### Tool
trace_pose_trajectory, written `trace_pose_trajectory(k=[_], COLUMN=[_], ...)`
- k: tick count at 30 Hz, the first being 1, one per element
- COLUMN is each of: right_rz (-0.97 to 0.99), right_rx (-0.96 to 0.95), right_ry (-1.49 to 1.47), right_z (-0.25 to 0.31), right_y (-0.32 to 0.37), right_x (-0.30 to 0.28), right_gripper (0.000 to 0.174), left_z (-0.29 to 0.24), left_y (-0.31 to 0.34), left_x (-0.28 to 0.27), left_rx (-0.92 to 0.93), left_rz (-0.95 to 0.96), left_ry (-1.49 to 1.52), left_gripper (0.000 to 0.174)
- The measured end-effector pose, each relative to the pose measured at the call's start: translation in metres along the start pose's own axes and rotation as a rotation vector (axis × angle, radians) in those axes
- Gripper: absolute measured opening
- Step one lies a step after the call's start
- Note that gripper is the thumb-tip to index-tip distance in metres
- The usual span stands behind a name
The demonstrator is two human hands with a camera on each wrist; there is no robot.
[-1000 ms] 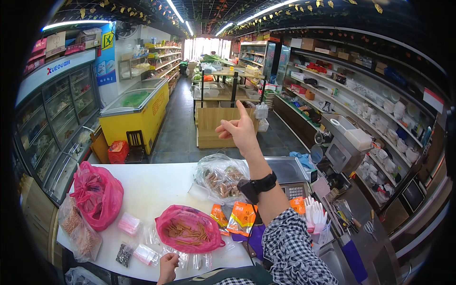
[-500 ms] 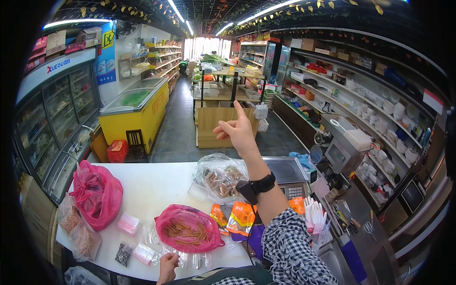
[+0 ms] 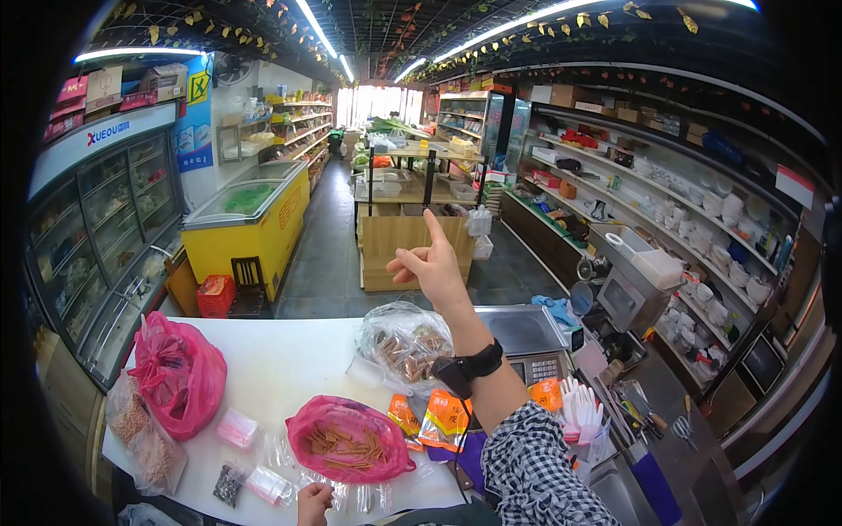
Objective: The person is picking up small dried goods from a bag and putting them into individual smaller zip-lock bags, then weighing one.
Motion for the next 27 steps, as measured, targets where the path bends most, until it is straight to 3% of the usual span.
trace_pose_trajectory(k=[15, 17, 27], right_rz=[0.018, 0.003, -0.072], right_rx=[0.013, 0.012, -0.024], right_ry=[0.008, -0.005, -0.002], right_z=[-0.005, -0.007, -0.015], right_y=[0.007, 0.007, 0.017], right_x=[0.002, 0.002, -0.006], right_gripper=[0.086, 0.086, 0.085], left_z=[0.017, 0.03, 0.027], left_y=[-0.011, -0.016, -0.014], left_x=[-0.006, -0.011, -0.009], left_rx=[-0.024, -0.06, -0.065], left_rz=[0.005, -0.024, -0.03], left_ry=[0.014, 0.222, 0.195], left_gripper=[0.018, 0.007, 0.007])
Point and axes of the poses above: each hand's wrist, its own y-axis away from the middle knuckle, its own x-axis out of the palm, z = x × y, the point moved 6 cm from there along -y, towards the middle knuckle, and after that the axes turned 1 degree about -y, right-handed, at the moved point
